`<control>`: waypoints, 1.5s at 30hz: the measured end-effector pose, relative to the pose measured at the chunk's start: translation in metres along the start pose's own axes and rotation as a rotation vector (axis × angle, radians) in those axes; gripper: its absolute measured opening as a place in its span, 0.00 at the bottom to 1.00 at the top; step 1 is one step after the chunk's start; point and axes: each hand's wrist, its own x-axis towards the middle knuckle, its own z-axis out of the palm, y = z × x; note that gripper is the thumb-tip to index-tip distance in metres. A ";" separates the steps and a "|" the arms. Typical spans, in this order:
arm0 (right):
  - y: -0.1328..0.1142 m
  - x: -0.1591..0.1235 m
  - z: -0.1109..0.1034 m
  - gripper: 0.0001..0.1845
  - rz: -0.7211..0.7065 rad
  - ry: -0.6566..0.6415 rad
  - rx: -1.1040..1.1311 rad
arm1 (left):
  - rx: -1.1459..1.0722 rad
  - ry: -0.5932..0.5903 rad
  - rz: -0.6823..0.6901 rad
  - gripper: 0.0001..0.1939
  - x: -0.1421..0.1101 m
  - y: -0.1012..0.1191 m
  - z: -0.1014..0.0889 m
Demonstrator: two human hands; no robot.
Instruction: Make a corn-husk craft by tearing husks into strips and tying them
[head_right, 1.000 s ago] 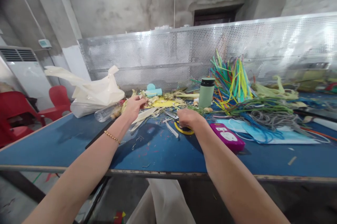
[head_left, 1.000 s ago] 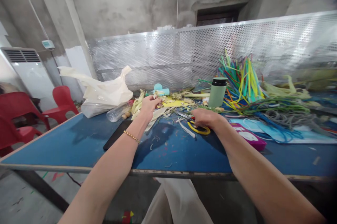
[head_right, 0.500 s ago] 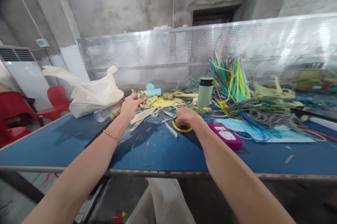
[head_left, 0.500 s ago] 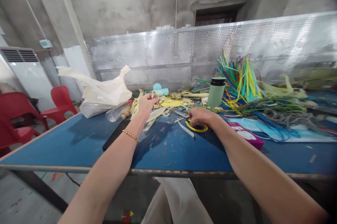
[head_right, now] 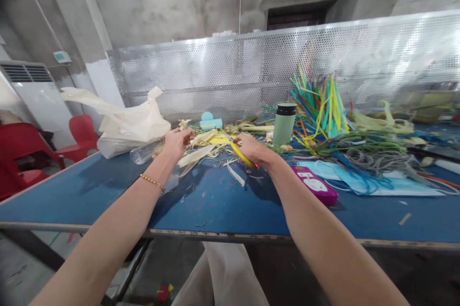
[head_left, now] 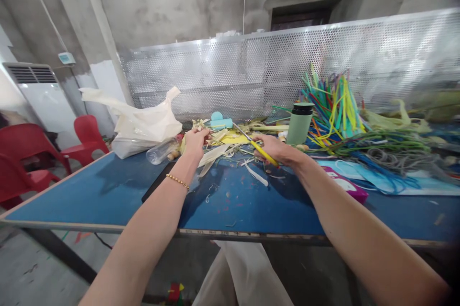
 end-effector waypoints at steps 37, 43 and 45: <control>-0.022 -0.019 -0.005 0.29 -0.213 -0.055 -0.229 | 0.060 -0.027 -0.081 0.17 0.007 0.004 -0.012; -0.026 -0.021 -0.006 0.29 -0.172 -0.180 -0.240 | 0.167 -0.191 0.113 0.17 0.001 0.009 -0.007; -0.025 -0.020 -0.004 0.29 -0.150 -0.191 -0.189 | 0.183 -0.229 0.160 0.18 -0.003 0.009 -0.004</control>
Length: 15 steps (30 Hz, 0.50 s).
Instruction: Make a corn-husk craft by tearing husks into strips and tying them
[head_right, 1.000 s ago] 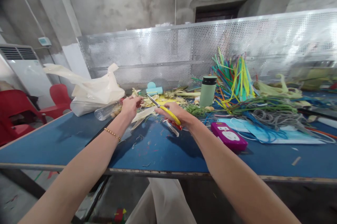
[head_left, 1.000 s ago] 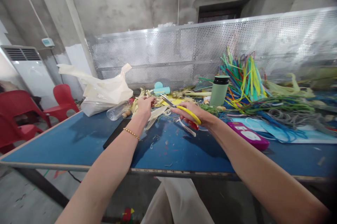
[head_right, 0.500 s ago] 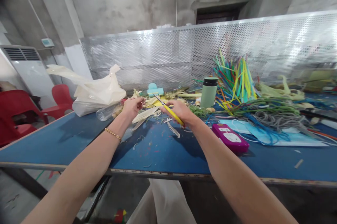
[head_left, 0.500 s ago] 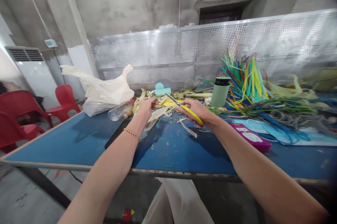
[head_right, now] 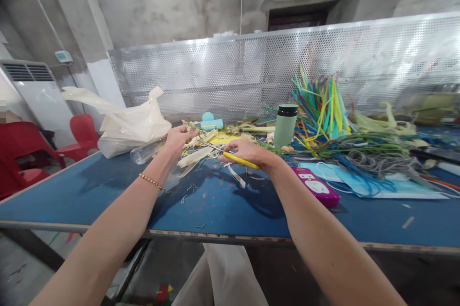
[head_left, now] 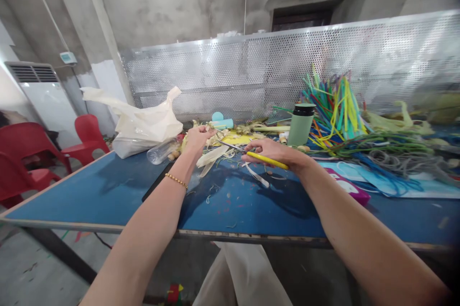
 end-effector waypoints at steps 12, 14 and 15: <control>-0.002 0.000 0.001 0.31 -0.063 0.055 -0.094 | 0.046 -0.124 0.023 0.18 -0.010 0.004 0.006; -0.002 0.001 0.000 0.31 -0.076 0.039 -0.105 | 0.047 -0.121 0.027 0.18 -0.009 0.003 0.006; -0.001 0.001 0.000 0.32 -0.079 0.034 -0.102 | 0.045 -0.122 0.030 0.18 -0.009 0.003 0.006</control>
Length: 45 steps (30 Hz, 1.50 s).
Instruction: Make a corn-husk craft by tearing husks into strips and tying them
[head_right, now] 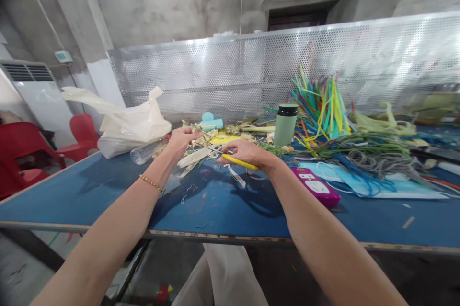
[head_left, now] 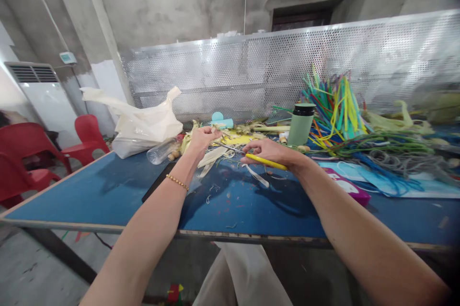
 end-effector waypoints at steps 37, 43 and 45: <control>0.028 0.011 0.012 0.20 0.380 -0.094 -0.609 | -0.065 -0.270 -0.402 0.15 -0.012 -0.007 0.014; 0.017 0.002 0.000 0.18 0.311 0.055 -0.627 | 0.098 -0.339 -0.339 0.18 -0.018 -0.008 0.021; 0.015 0.003 -0.001 0.17 0.233 0.249 -0.491 | 0.155 -0.380 -0.329 0.19 -0.020 -0.008 0.023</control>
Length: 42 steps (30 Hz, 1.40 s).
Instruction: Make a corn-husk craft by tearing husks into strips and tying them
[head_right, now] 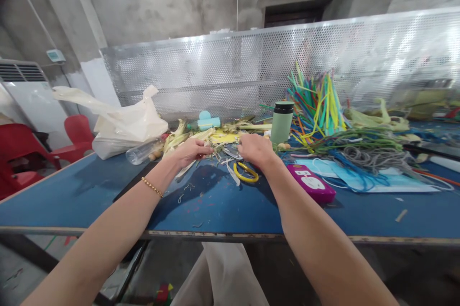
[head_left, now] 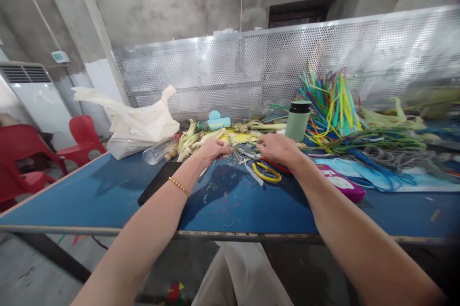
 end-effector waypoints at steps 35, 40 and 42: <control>-0.024 0.006 0.027 0.23 -0.195 -0.033 0.961 | 0.069 0.001 0.153 0.14 0.001 -0.003 0.011; -0.025 0.005 0.029 0.19 -0.173 -0.030 0.970 | 0.080 -0.022 0.137 0.16 -0.003 0.000 0.010; -0.025 0.005 0.028 0.19 -0.180 -0.018 0.958 | 0.084 -0.026 0.143 0.17 -0.005 0.002 0.009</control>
